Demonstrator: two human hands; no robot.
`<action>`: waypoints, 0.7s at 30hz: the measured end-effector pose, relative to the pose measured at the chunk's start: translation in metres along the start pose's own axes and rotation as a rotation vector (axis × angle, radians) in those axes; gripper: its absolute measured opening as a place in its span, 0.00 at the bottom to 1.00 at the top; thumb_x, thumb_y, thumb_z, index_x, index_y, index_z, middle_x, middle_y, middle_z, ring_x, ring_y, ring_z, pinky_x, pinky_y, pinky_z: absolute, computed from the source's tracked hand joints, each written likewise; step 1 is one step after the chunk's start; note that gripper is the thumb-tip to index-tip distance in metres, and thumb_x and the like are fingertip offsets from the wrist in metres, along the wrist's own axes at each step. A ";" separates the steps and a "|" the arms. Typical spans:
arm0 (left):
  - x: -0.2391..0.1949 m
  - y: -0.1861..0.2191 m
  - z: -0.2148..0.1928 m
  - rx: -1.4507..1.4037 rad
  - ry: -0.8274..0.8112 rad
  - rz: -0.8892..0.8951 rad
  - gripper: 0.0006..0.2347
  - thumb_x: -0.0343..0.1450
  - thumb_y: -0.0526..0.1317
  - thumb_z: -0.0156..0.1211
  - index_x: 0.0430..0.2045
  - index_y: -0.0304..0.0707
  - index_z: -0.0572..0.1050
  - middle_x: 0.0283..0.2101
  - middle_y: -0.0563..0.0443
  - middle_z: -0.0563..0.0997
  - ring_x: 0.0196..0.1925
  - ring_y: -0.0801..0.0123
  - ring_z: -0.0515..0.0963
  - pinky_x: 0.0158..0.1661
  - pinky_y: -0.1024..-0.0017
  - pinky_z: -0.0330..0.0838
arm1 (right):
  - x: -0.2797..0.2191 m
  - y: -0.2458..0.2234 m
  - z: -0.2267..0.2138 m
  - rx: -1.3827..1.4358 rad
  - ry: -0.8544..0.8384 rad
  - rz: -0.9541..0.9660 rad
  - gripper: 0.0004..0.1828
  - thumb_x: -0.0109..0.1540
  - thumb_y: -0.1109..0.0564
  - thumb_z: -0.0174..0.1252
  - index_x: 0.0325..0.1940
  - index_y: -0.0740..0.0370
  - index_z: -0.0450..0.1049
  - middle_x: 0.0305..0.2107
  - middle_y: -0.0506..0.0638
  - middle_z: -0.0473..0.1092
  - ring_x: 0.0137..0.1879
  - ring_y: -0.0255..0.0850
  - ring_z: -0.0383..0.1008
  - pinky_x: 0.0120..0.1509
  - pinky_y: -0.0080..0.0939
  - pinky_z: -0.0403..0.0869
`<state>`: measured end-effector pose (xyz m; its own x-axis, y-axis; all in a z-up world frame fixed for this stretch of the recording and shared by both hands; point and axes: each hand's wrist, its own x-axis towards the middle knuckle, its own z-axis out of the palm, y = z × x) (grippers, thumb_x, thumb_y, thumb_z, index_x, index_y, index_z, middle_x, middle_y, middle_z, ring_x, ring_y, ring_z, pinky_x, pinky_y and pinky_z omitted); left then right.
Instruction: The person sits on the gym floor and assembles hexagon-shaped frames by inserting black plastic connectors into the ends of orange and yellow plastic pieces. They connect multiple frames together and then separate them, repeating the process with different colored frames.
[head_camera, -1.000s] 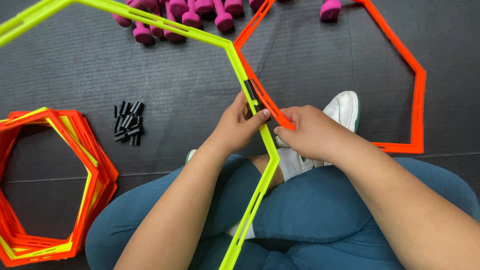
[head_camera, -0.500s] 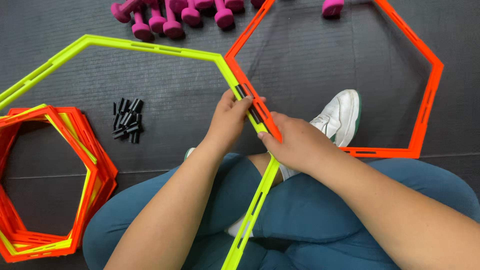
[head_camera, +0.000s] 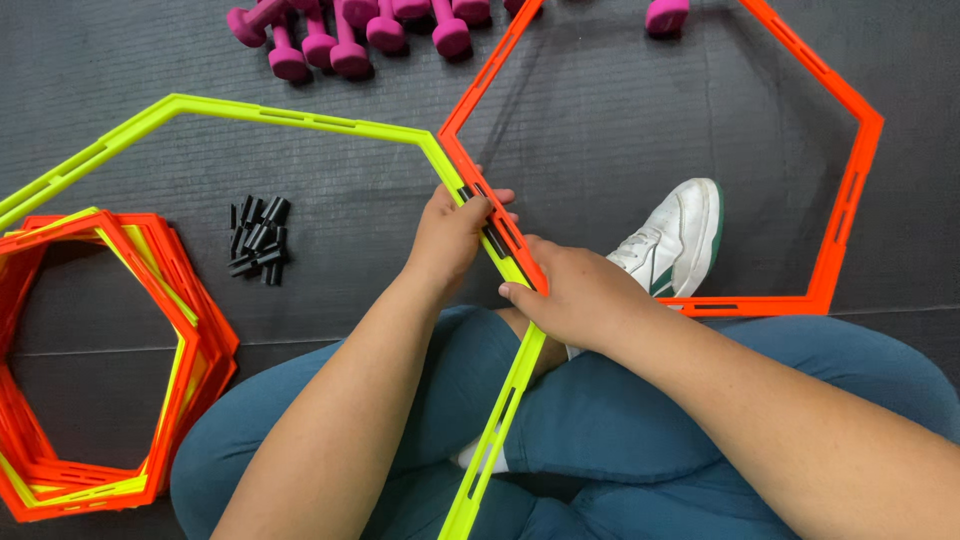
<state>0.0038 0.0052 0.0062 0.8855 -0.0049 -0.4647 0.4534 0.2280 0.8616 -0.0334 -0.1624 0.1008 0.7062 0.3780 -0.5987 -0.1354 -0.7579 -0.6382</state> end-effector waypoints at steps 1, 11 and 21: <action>0.000 0.000 0.001 0.074 0.013 0.012 0.19 0.69 0.30 0.52 0.55 0.25 0.65 0.43 0.35 0.85 0.39 0.57 0.87 0.40 0.60 0.84 | 0.003 0.004 0.002 0.002 0.009 -0.018 0.37 0.65 0.45 0.56 0.72 0.71 0.61 0.50 0.67 0.75 0.58 0.60 0.78 0.57 0.54 0.77; 0.011 -0.012 -0.007 0.429 0.161 0.020 0.08 0.65 0.37 0.59 0.34 0.38 0.81 0.26 0.48 0.83 0.30 0.73 0.80 0.37 0.72 0.78 | 0.003 0.003 0.008 0.014 0.053 -0.025 0.37 0.65 0.44 0.57 0.71 0.72 0.62 0.48 0.68 0.76 0.58 0.59 0.78 0.56 0.53 0.78; 0.015 -0.010 -0.010 0.427 0.178 0.045 0.07 0.65 0.38 0.59 0.29 0.33 0.76 0.22 0.48 0.79 0.29 0.71 0.78 0.35 0.69 0.77 | 0.004 -0.007 -0.004 0.162 0.028 0.059 0.40 0.63 0.42 0.58 0.71 0.71 0.64 0.52 0.64 0.76 0.63 0.54 0.76 0.63 0.51 0.74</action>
<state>0.0118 0.0122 -0.0119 0.8908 0.1720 -0.4205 0.4494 -0.1972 0.8713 -0.0275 -0.1575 0.1049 0.7123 0.3188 -0.6253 -0.2860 -0.6818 -0.6734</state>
